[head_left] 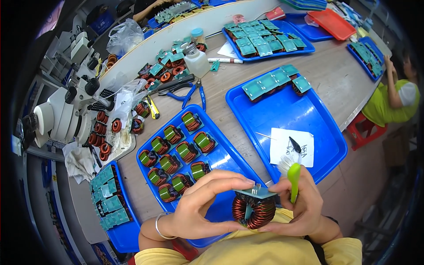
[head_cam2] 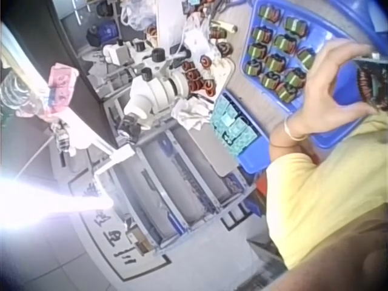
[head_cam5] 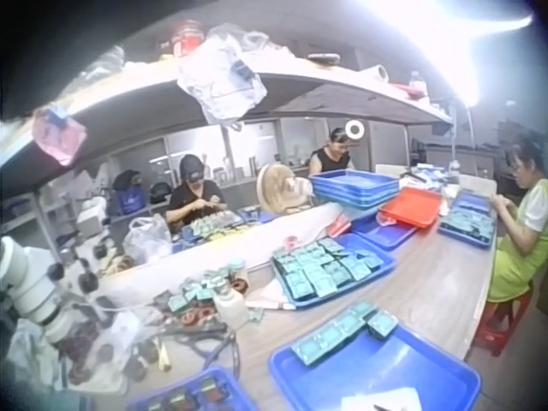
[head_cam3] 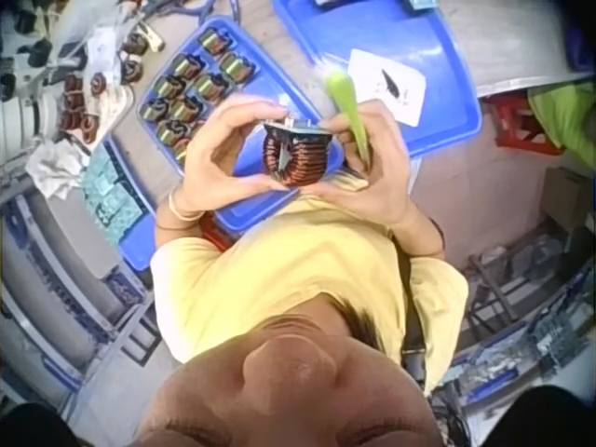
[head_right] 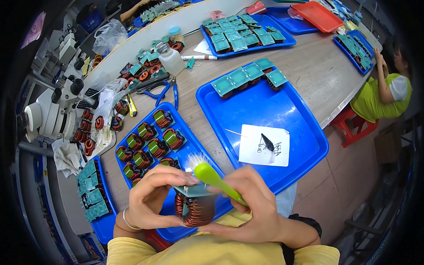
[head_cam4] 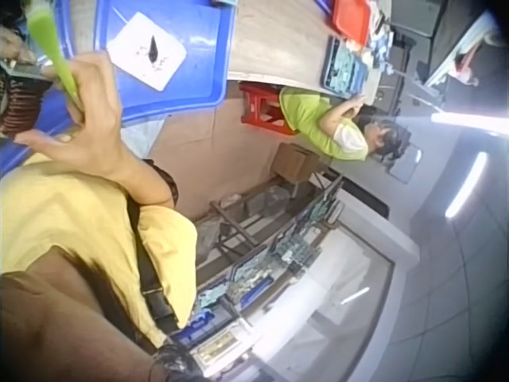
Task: Cleaning and inspecting toroidal inductor components using a brush and marking them.
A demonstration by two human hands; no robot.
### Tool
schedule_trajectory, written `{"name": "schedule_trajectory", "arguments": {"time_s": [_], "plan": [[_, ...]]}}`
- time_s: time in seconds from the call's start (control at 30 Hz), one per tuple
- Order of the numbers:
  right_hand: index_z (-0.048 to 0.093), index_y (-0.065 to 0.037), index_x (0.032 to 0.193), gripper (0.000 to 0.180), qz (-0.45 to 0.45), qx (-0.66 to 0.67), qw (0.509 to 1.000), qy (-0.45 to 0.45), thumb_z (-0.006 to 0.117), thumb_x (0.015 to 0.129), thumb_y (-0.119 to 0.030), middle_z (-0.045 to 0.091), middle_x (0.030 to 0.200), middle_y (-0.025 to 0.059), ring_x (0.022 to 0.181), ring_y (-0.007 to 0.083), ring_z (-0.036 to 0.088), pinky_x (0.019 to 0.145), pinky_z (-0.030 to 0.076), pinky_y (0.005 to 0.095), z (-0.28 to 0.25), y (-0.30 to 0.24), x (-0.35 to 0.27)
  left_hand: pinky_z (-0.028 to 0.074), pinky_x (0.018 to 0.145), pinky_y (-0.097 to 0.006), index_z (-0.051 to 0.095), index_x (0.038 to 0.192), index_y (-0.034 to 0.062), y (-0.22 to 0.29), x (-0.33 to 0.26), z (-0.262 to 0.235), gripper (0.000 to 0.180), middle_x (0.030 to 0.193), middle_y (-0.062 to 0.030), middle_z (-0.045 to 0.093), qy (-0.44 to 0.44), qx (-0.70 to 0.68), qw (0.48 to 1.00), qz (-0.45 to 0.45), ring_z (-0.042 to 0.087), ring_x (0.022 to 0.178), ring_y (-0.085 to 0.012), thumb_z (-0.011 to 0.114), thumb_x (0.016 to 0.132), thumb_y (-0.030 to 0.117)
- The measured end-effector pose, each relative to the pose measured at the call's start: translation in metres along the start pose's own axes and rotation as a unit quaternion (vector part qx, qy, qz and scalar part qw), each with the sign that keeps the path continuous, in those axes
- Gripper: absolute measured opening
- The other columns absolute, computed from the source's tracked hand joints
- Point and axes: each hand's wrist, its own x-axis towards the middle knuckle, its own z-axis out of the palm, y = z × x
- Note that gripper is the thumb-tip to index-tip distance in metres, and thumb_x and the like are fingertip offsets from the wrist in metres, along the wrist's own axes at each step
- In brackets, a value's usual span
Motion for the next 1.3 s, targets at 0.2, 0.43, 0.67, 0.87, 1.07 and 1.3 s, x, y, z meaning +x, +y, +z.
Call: {"name": "schedule_trajectory", "arguments": {"time_s": [0.2, 0.43, 0.67, 0.87, 1.07, 1.3], "plan": [[0.054, 0.0, 0.104, 0.057, -0.003, -0.012, 1.0, 0.011, 0.084, 0.058, -0.014, 0.047, 0.092, 0.0077, 0.055, 0.0026, 0.035, 0.04, 0.024, 0.0166, 0.001, -0.004, -0.002, 0.04, 0.094, -0.036, 0.049, 0.114, -0.0047, 0.005, 0.002, 0.003, 0.06, 0.114, -0.0152, 0.046, 0.003, -0.009, 1.0, 0.001, 0.049, 0.108, -0.0248, 0.078, 0.061, 0.0], [0.054, 0.002, 0.103, 0.056, -0.02, -0.032, 0.999, 0.019, 0.084, 0.058, -0.014, 0.049, 0.093, 0.0099, 0.058, 0.0044, 0.037, 0.041, 0.024, 0.0167, 0.003, -0.006, -0.003, 0.039, 0.094, -0.034, 0.048, 0.116, -0.0051, 0.004, 0.001, 0.003, 0.062, 0.115, -0.0149, 0.046, -0.004, -0.007, 1.0, 0.005, 0.047, 0.109, -0.0226, 0.077, 0.061, -0.002], [0.053, 0.002, 0.107, 0.06, -0.01, -0.051, 0.999, -0.008, 0.084, 0.059, -0.017, 0.049, 0.094, 0.0096, 0.061, 0.0059, 0.04, 0.042, 0.027, 0.0182, -0.002, -0.006, -0.001, 0.042, 0.089, -0.035, 0.049, 0.118, -0.0008, -0.004, 0.003, 0.007, 0.061, 0.116, -0.0132, 0.053, 0.0, 0.02, 1.0, 0.017, 0.05, 0.107, -0.0277, 0.075, 0.064, 0.005], [0.061, -0.002, 0.097, 0.037, -0.05, -0.14, 0.989, -0.019, 0.076, 0.068, -0.019, 0.053, 0.077, 0.0062, 0.055, 0.0122, 0.05, 0.043, 0.036, 0.0235, -0.027, -0.013, -0.001, 0.043, 0.087, -0.034, 0.053, 0.112, -0.0003, -0.007, 0.006, 0.007, 0.055, 0.112, -0.0139, 0.054, 0.045, 0.096, 0.994, 0.037, 0.053, 0.104, -0.0272, 0.074, 0.062, 0.002], [0.063, 0.001, 0.078, 0.012, 0.075, -0.3, 0.949, 0.06, 0.057, 0.081, -0.009, 0.054, 0.063, 0.0108, 0.056, 0.0195, 0.054, 0.051, 0.039, 0.0269, -0.047, 0.021, 0.009, 0.043, 0.087, -0.034, 0.055, 0.109, 0.001, -0.007, 0.007, -0.006, 0.051, 0.109, -0.0132, 0.055, 0.111, 0.197, 0.973, 0.045, 0.054, 0.101, -0.0269, 0.072, 0.061, -0.001], [0.06, 0.002, 0.084, 0.011, 0.077, -0.561, 0.822, 0.057, 0.059, 0.08, -0.008, 0.057, 0.072, 0.0129, 0.069, 0.0284, 0.057, 0.062, 0.044, 0.0353, -0.106, 0.097, 0.048, 0.042, 0.091, -0.032, 0.047, 0.121, 0.0015, -0.003, 0.009, -0.022, 0.065, 0.114, -0.012, 0.048, 0.147, 0.08, 0.986, 0.005, 0.05, 0.105, -0.0216, 0.072, 0.06, -0.002]]}}
